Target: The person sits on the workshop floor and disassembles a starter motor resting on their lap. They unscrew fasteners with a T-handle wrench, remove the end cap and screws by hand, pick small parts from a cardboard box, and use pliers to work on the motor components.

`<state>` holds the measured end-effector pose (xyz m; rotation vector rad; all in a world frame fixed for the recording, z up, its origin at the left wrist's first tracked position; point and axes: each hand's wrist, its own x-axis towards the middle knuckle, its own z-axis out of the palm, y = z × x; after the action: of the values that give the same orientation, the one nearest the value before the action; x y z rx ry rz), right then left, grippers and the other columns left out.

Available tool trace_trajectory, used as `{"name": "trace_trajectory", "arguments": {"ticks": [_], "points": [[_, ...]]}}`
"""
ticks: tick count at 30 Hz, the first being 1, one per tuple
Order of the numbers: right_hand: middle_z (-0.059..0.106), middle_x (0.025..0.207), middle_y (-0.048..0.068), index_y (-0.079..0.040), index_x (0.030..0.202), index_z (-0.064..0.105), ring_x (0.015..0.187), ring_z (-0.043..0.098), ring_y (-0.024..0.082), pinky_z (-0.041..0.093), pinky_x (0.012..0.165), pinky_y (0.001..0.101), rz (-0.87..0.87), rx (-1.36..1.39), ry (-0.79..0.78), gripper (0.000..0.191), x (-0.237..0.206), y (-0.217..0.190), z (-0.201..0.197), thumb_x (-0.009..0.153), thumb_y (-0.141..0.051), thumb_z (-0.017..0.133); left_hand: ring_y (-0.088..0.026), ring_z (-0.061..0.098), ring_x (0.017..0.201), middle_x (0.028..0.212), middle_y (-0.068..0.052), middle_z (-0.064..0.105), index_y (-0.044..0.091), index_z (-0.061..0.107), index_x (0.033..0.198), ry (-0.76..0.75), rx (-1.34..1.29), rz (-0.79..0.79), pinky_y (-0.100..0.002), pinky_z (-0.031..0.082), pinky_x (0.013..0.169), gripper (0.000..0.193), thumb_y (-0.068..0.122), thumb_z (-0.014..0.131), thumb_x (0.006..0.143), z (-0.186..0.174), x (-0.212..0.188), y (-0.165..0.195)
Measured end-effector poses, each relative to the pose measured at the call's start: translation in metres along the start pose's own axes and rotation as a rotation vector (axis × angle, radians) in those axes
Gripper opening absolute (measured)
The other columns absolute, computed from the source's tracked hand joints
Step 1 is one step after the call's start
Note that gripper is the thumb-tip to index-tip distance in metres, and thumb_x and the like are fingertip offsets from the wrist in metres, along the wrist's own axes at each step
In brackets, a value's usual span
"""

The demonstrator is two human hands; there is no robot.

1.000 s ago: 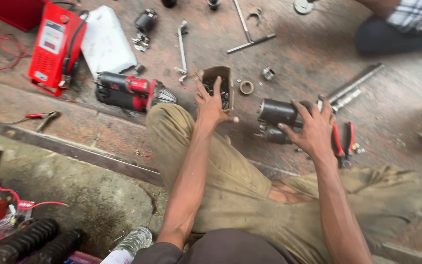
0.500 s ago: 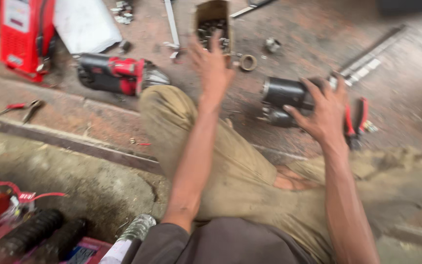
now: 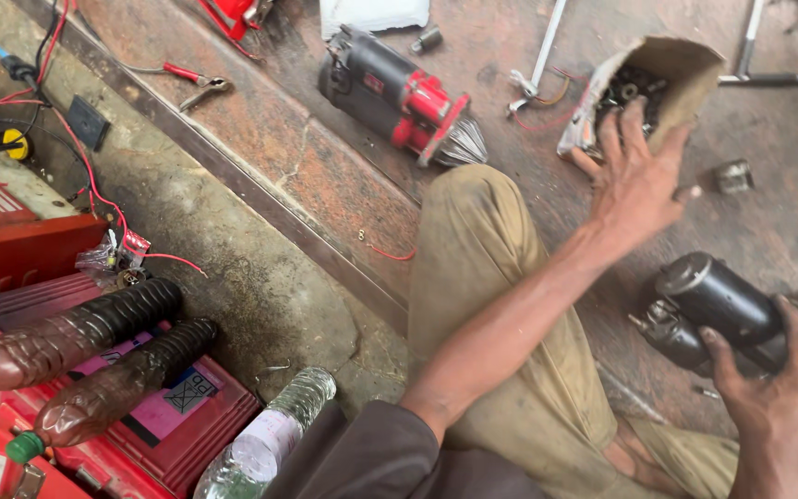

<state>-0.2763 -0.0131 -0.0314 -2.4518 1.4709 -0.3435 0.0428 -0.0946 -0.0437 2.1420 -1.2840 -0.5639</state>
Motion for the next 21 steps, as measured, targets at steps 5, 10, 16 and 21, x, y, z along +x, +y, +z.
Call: {"name": "trace_trajectory", "arguments": {"ticks": [5, 10, 16, 21], "points": [[0.059, 0.134, 0.012, -0.008, 0.139, 0.059, 0.129, 0.054, 0.029, 0.040, 0.116, 0.0425, -0.045, -0.056, 0.012, 0.060, 0.008, 0.000, 0.003, 0.092, -0.034, 0.086, -0.050, 0.028, 0.150, 0.159, -0.026, 0.028, 0.019, 0.054, 0.140, -0.010, -0.014, -0.004, -0.087, 0.026, 0.104, 0.086, 0.039, 0.089, 0.065, 0.003, 0.002, 0.000], [0.058, 0.133, 0.015, -0.009, 0.141, 0.059, 0.138, 0.044, 0.035, 0.033, 0.124, 0.0497, -0.101, -0.111, 0.027, 0.062, 0.010, 0.003, 0.000, 0.091, -0.034, 0.087, -0.050, 0.030, 0.149, 0.157, -0.027, 0.029, 0.019, 0.053, 0.139, 0.067, -0.042, 0.012, -0.083, 0.029, 0.106, 0.085, 0.038, 0.088, 0.063, 0.010, 0.002, -0.001], [0.048, 0.151, 0.022, -0.007, 0.146, 0.059, 0.144, 0.041, 0.039, 0.033, 0.122, 0.0540, 0.006, -0.049, 0.040, 0.070, 0.003, -0.010, -0.003, 0.087, -0.025, 0.092, -0.050, 0.031, 0.148, 0.158, -0.026, 0.028, 0.022, 0.052, 0.140, 0.073, -0.010, 0.018, -0.081, 0.031, 0.105, 0.089, 0.042, 0.089, 0.062, 0.021, 0.004, -0.007], [0.039, 0.153, 0.025, -0.002, 0.150, 0.055, 0.141, 0.041, 0.040, 0.036, 0.118, 0.0528, 0.086, 0.052, 0.199, 0.066, -0.039, -0.053, -0.006, 0.092, -0.015, 0.083, -0.051, 0.030, 0.146, 0.156, -0.026, 0.029, 0.023, 0.051, 0.140, 0.106, -0.040, 0.032, -0.077, 0.034, 0.102, 0.091, 0.046, 0.089, 0.059, 0.015, 0.005, -0.010]]}}
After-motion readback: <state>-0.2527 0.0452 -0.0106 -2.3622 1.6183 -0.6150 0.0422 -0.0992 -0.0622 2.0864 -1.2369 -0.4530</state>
